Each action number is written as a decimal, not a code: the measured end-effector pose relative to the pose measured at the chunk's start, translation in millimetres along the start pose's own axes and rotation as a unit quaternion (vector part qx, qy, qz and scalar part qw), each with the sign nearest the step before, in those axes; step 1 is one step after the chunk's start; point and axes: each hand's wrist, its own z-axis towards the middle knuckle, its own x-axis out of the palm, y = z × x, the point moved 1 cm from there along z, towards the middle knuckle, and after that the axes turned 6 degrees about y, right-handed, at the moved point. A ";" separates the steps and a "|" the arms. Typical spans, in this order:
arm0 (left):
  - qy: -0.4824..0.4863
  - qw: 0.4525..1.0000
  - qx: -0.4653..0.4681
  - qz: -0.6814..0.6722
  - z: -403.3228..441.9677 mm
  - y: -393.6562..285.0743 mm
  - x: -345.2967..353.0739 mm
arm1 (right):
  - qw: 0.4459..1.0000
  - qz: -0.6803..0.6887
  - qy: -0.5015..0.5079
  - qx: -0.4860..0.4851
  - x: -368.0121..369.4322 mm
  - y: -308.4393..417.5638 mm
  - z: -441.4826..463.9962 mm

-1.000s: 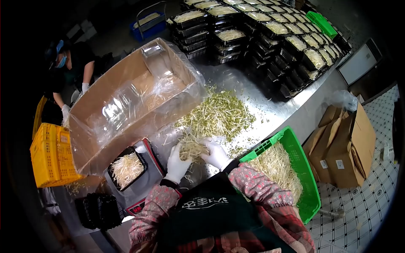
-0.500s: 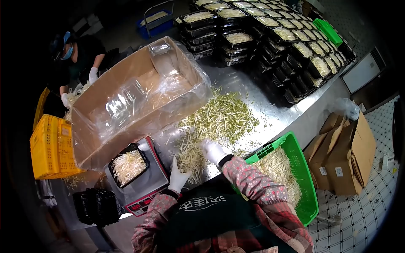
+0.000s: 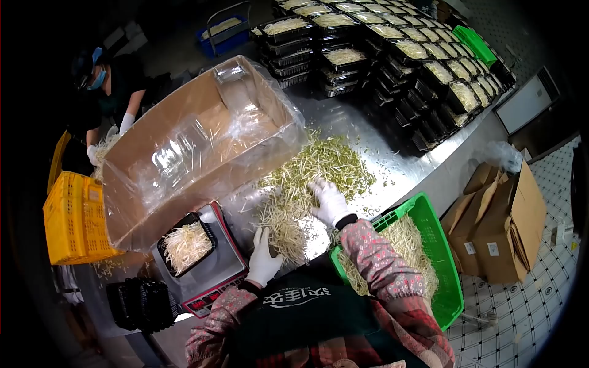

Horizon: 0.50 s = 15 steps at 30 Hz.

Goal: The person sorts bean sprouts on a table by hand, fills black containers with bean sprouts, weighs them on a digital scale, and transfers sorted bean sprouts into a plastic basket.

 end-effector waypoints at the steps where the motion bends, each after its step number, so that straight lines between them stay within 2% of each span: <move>1: 0.006 0.999 0.002 0.037 2.3 -3.9 -7.5 | 0.998 -0.049 -0.021 0.013 -10.2 -2.9 10.0; 3: -0.018 0.998 0.035 0.044 21.1 -18.9 -12.7 | 0.991 -0.124 0.012 0.054 -23.1 4.7 27.4; 4: -0.039 0.995 0.069 0.053 32.2 -26.8 -15.4 | 0.991 -0.114 0.042 0.054 -17.2 3.3 39.0; 8: -0.032 0.994 0.104 0.016 77.3 -43.2 -10.7 | 0.995 0.017 -0.028 0.093 11.9 -11.3 73.8; 9: -0.032 0.994 0.103 0.018 85.6 -42.0 -11.7 | 0.992 0.046 0.022 0.119 8.3 -9.9 77.2; 11: -0.003 0.996 0.063 0.058 98.8 -37.4 -13.9 | 0.983 0.145 0.062 0.091 20.7 -28.3 89.1; 12: 0.016 0.994 0.060 0.095 108.3 -26.3 -11.5 | 0.940 0.309 0.090 0.114 -7.2 -22.0 75.2; 15: 0.045 0.983 0.064 0.167 125.6 -27.3 -7.6 | 0.846 0.528 0.025 0.061 -31.8 -59.6 66.1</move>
